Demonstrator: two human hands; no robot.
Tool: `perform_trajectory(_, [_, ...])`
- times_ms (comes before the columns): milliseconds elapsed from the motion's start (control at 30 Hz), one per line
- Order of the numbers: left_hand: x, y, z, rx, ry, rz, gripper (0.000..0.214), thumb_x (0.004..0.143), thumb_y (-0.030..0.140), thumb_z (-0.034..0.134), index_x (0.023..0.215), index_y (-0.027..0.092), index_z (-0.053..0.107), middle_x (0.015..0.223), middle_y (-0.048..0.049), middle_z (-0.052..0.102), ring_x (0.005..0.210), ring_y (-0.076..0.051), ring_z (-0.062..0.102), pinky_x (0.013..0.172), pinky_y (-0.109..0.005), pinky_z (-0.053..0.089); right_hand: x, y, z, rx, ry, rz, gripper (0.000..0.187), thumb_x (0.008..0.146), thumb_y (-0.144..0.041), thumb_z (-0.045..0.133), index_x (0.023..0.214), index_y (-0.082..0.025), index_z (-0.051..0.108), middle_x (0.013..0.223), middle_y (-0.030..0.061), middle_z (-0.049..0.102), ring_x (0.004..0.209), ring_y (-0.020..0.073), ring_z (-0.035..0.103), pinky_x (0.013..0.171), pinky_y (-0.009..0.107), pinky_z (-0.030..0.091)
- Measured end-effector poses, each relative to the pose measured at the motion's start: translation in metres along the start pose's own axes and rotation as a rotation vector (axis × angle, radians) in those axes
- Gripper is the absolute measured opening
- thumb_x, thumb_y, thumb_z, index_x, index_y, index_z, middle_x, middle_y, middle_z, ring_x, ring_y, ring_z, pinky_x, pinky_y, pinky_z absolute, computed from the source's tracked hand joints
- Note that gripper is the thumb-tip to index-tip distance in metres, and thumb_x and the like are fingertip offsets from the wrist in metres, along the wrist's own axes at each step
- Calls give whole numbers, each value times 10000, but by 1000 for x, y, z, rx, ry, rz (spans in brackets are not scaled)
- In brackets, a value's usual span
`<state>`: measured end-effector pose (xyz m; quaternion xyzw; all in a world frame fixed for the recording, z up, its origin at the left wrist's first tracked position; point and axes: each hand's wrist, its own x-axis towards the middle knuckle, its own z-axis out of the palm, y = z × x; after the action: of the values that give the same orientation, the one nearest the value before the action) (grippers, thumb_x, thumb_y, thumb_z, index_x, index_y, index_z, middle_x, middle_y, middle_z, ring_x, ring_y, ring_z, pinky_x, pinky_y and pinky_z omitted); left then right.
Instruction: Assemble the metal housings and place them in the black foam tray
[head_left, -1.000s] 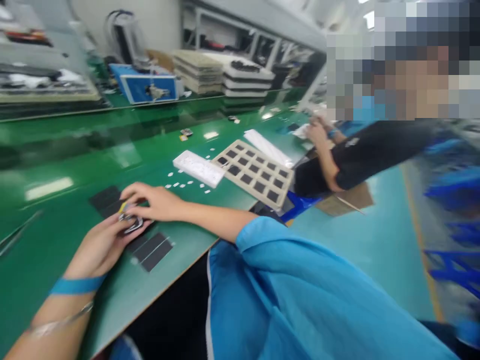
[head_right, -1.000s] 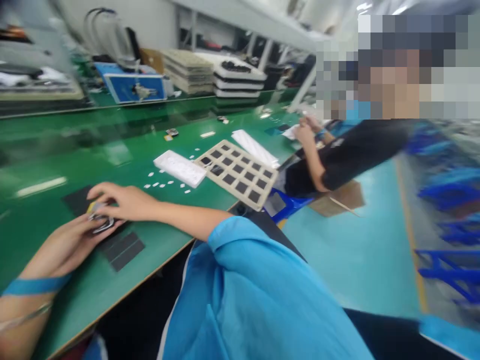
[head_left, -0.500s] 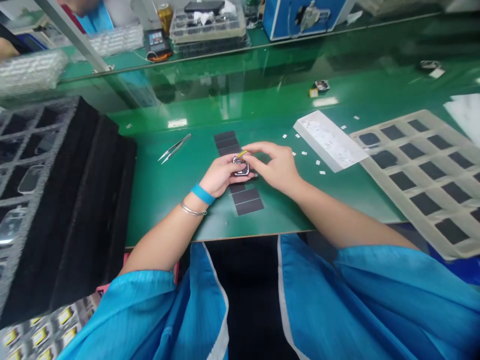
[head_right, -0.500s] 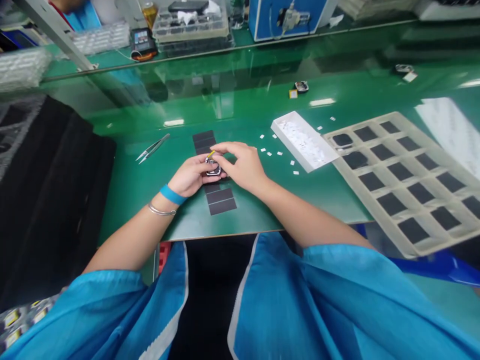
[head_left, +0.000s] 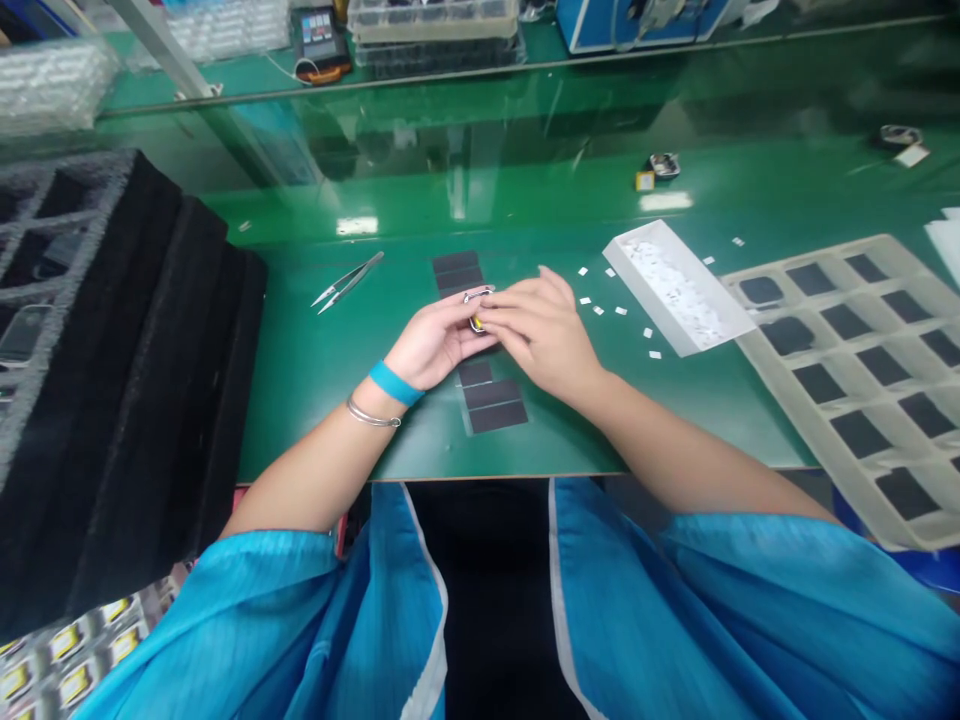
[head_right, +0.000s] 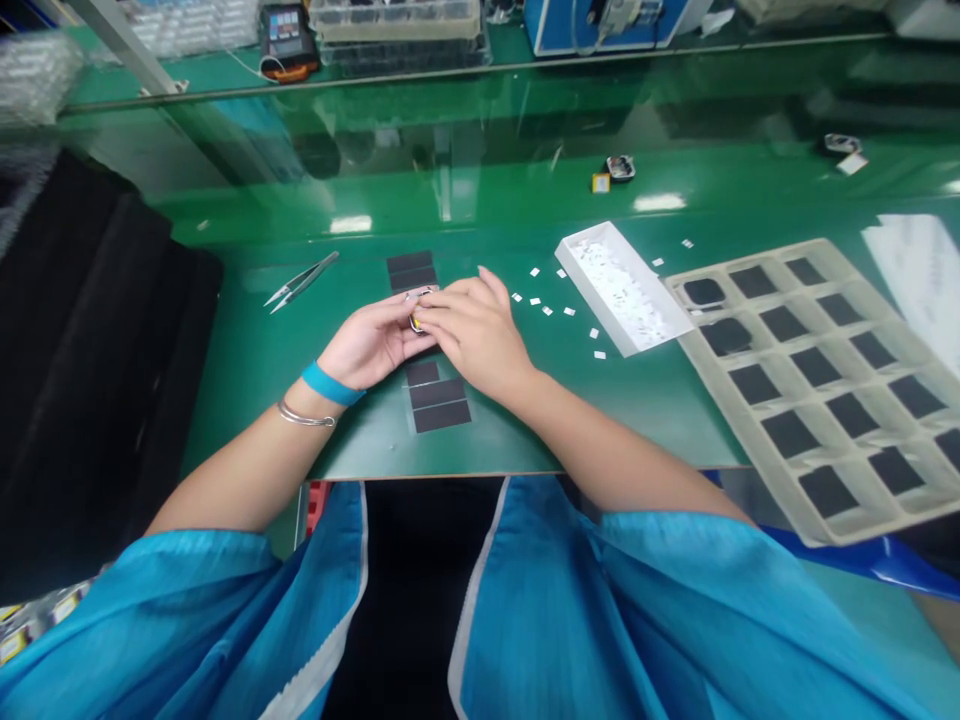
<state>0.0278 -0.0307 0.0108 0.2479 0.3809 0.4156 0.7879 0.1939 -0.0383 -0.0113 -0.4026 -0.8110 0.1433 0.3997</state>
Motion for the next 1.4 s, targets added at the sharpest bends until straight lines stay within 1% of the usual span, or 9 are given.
perform_trajectory(100, [-1,-2,-1,46,-74,38,203,877,136,581,1065,127,657,940,-60,708,933,-160,694,1034,-399,488,0,5,1,33,48,57,124,898,-339,616,935,-245,688,1101,56,636,1094,249,555,1040,511,418])
perform_trajectory(333, [4,-5,-10,138,-166,106,366,777,166,732,1134,159,651,1132,-95,708,1104,-231,663,1050,-429,475,-2,10,7,202,40,144,236,864,-368,645,1050,-228,609,1219,90,537,1213,265,502,1027,483,453])
perform_trajectory(467, [7,-9,-13,207,-191,136,442,706,236,812,1116,162,665,1138,-110,712,1070,-232,673,985,-389,514,0,17,6,546,-107,286,598,803,-473,709,1315,-253,495,1310,101,545,1139,238,585,939,422,540])
perform_trajectory(567, [8,-12,-14,232,-214,143,461,672,294,843,1076,147,678,1091,-121,724,1026,-233,687,948,-381,527,2,16,1,683,-234,367,642,788,-506,723,1332,-238,512,1204,92,645,997,208,659,874,384,578])
perform_trajectory(933, [13,-2,-7,263,-211,131,588,709,185,790,1261,98,608,1149,-150,687,1080,-256,656,1005,-452,485,3,20,3,655,-87,422,643,686,-421,831,1275,-295,604,1153,89,704,937,224,720,828,343,614])
perform_trajectory(1033, [-13,14,-2,281,-157,206,578,804,151,680,1361,111,532,1209,-151,667,1084,-235,655,1019,-441,484,5,19,2,862,-103,513,692,630,-402,872,1265,-355,600,1161,95,702,1032,226,698,845,317,606])
perform_trajectory(1167, [-91,38,-9,365,-43,433,594,905,229,565,1472,172,399,1351,-152,584,1116,-213,643,1016,-407,488,7,14,-3,976,-10,570,612,636,-472,847,1180,-312,616,1059,77,734,1067,242,687,907,405,588])
perform_trajectory(1233, [-136,51,-17,648,43,598,583,877,305,626,1431,216,464,1347,-115,586,1142,-224,622,989,-390,509,9,12,-4,974,46,595,587,623,-484,849,1127,-286,622,971,57,749,994,224,710,892,392,590])
perform_trajectory(1400, [-209,88,-22,1482,582,1102,661,802,312,716,1411,260,464,1230,-81,612,1127,-239,582,991,-431,501,12,10,-1,944,92,627,573,600,-522,850,1050,-238,636,854,40,747,815,173,723,767,301,605])
